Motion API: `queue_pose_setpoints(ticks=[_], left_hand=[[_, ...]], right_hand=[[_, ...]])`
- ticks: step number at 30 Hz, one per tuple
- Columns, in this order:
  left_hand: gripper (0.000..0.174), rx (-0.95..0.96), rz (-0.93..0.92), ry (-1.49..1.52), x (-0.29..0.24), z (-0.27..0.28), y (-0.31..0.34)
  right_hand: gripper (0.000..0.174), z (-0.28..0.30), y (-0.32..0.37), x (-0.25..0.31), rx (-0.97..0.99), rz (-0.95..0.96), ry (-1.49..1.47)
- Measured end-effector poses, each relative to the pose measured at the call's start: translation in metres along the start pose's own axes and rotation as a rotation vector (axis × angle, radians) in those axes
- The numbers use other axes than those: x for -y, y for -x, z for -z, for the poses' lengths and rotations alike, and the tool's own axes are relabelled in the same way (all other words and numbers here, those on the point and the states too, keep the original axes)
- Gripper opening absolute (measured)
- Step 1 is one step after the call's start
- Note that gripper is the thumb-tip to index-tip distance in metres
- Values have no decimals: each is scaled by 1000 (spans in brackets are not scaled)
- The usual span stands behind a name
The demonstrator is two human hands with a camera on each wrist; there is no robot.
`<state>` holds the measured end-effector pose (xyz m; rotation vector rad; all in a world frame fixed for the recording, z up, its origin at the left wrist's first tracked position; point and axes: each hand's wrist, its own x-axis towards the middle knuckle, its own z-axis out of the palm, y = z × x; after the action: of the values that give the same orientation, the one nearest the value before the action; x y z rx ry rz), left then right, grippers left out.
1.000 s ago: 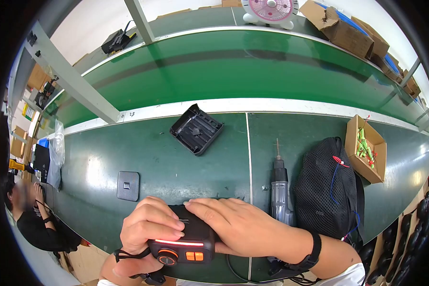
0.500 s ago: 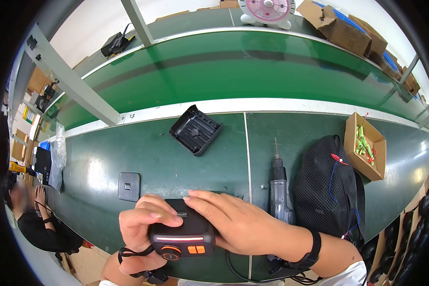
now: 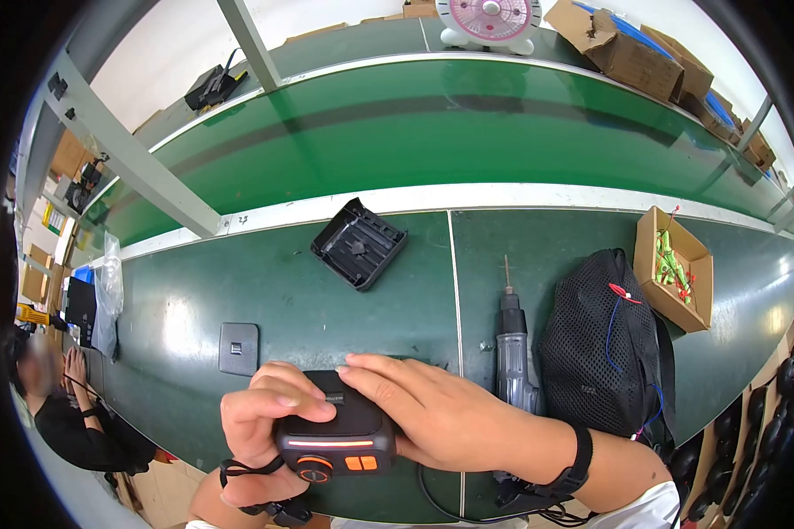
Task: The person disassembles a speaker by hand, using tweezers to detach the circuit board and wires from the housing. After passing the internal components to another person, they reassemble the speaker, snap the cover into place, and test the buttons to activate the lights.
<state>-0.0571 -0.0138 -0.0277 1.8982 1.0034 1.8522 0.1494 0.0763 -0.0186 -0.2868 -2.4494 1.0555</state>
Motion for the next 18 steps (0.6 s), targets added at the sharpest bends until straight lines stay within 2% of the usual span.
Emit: queue_pose_setpoints(ticks=[2, 10, 14, 16, 17, 18], left_hand=[[105, -22, -2, 34, 0, 0, 2], [101, 20, 15, -5, -4, 3, -1], [100, -19, -19, -12, 0, 5, 7], [102, -88, -29, -159, 3, 4, 6], [102, -88, -30, -159, 6, 1, 6], [105, -89, -2, -68, 10, -2, 6]], right_hand=[[80, 1, 0, 1, 6, -4, 3], [81, 2, -1, 1, 0, 13, 9], [80, 3, -2, 4, -34, 10, 1], [78, 4, -2, 4, -156, 68, 69], [78, 4, -1, 4, -157, 68, 70], [77, 4, 0, 3, -238, 105, 98]])
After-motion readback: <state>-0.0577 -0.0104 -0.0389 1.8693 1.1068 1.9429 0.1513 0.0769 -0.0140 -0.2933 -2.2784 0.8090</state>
